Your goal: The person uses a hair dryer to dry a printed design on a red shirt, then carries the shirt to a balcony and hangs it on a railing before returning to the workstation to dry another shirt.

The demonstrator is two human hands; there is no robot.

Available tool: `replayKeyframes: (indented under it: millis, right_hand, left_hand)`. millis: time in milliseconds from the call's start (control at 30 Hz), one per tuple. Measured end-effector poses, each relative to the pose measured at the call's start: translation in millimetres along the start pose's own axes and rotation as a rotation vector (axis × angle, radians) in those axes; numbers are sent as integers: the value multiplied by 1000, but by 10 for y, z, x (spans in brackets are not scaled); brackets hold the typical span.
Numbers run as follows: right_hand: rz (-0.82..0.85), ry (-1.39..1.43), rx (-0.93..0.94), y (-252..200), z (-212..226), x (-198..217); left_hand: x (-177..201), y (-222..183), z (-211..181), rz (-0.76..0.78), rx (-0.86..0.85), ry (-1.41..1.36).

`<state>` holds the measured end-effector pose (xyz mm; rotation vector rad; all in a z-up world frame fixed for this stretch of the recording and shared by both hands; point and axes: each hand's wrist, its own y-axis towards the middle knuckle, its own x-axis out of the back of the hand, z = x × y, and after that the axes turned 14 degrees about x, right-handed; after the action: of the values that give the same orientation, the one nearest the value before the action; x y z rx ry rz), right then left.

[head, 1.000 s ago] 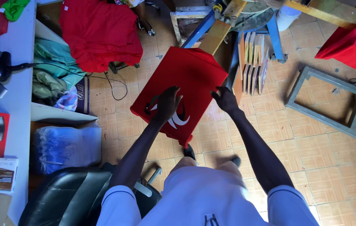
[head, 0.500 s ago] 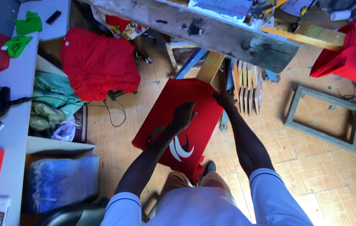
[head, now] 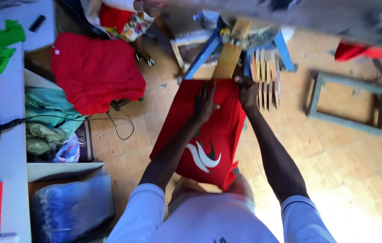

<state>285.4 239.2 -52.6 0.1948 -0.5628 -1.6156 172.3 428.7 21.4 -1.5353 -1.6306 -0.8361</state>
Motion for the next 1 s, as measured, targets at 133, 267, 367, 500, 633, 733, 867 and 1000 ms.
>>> replayKeyframes:
  millis: [133, 267, 367, 500, 633, 733, 867, 1000]
  right_hand:
    - [-197, 199, -163, -63, 803, 97]
    - [-350, 365, -153, 49, 1028, 205]
    - [-371, 423, -136, 90, 1525, 193]
    - [-401, 416, -97, 178, 2184, 29]
    - [-382, 375, -134, -135, 1363, 88]
    - [-52, -334, 5, -739, 778, 426]
    - [131, -15, -621, -2196, 695, 896]
    - [-203, 351, -1078, -3056, 868, 829]
  left_hand:
    - [-1029, 710, 955, -6, -217, -158]
    - [35, 369, 572, -113, -116, -530]
    - [575, 344, 216, -222, -95, -452]
    - [474, 864, 380, -206, 33, -678]
    - [-3, 908, 733, -103, 74, -622]
    - [145, 410, 988, -197, 5, -282]
    - [170, -660, 1766, 268, 476, -671]
    - [60, -1563, 1922, 734, 1067, -769]
